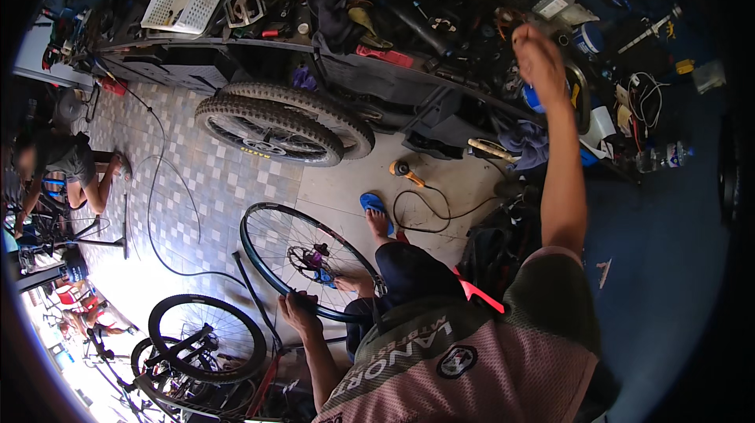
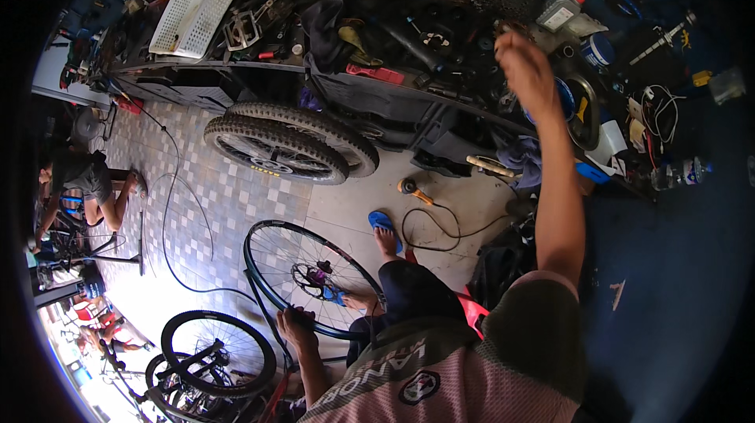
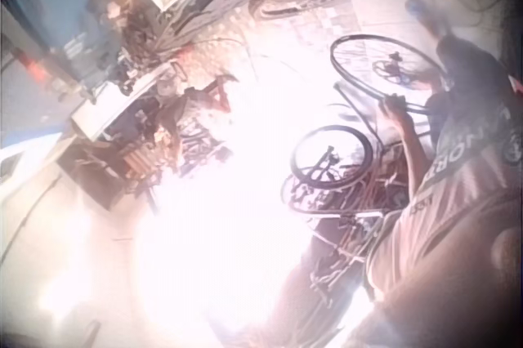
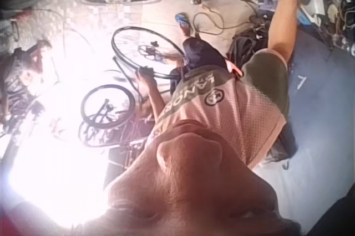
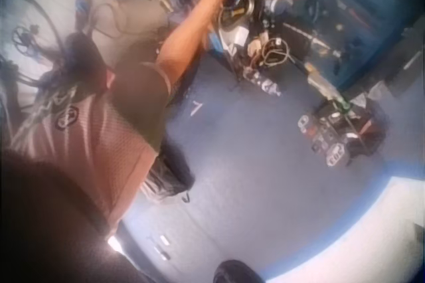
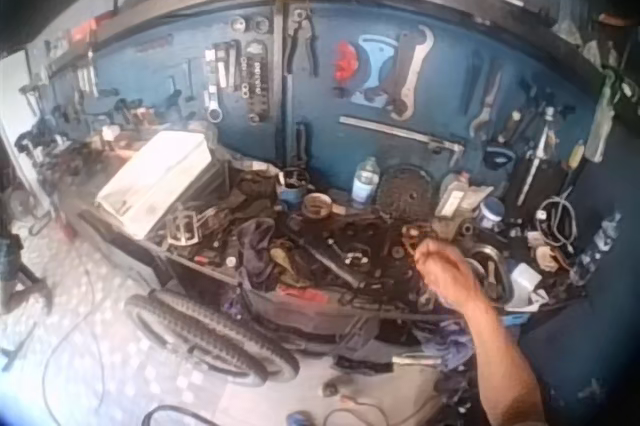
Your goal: The person sits on the floor and works on a bicycle wheel, using a hammer to tap the rim and a spoke wrench to adjust the spokes. They repeatedly rotate the wheel and make adjustments to true the rim.
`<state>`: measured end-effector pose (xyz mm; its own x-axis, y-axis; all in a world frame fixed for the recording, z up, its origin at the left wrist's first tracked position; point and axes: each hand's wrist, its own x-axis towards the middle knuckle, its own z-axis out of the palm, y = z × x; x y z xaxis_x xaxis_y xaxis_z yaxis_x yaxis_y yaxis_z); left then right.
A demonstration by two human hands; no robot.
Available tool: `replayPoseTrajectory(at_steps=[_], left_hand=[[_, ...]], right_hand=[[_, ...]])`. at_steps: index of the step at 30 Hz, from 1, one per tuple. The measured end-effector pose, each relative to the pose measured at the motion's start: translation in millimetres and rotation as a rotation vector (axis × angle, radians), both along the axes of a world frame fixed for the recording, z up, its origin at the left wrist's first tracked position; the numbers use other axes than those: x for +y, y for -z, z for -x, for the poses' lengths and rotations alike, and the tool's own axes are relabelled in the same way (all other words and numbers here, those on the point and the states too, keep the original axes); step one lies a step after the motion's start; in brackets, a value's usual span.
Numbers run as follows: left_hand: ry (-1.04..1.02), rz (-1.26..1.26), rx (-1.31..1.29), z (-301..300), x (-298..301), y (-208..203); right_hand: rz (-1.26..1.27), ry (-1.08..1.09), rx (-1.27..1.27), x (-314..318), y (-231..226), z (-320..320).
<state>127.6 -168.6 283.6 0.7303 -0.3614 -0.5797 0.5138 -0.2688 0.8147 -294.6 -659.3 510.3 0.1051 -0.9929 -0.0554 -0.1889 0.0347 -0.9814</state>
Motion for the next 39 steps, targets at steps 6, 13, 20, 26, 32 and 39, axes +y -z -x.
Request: replayPoseTrajectory(at_steps=[6, 13, 20, 26, 32, 39], left_hand=[[-0.020, -0.006, -0.027, -17, 5, 5], [-0.025, 0.102, -0.072, -44, 45, 43], [-0.036, 0.261, -0.143, -52, 90, 81], [-0.106, 0.371, -0.271, -18, 138, 110], [-0.206, 0.455, -0.405, 34, 185, 119], [-0.275, 0.574, -0.470, 82, 224, 124]], right_hand=[[-0.373, -0.149, -0.295, 125, 107, -106], [-0.801, -0.618, -0.814, 239, 244, -254], [-0.786, -0.963, -0.715, 316, 338, -369], [-0.562, -1.162, -0.400, 401, 381, -384], [-0.391, -1.142, -0.367, 481, 379, -338], [-0.225, -1.196, -0.324, 536, 356, -300]])
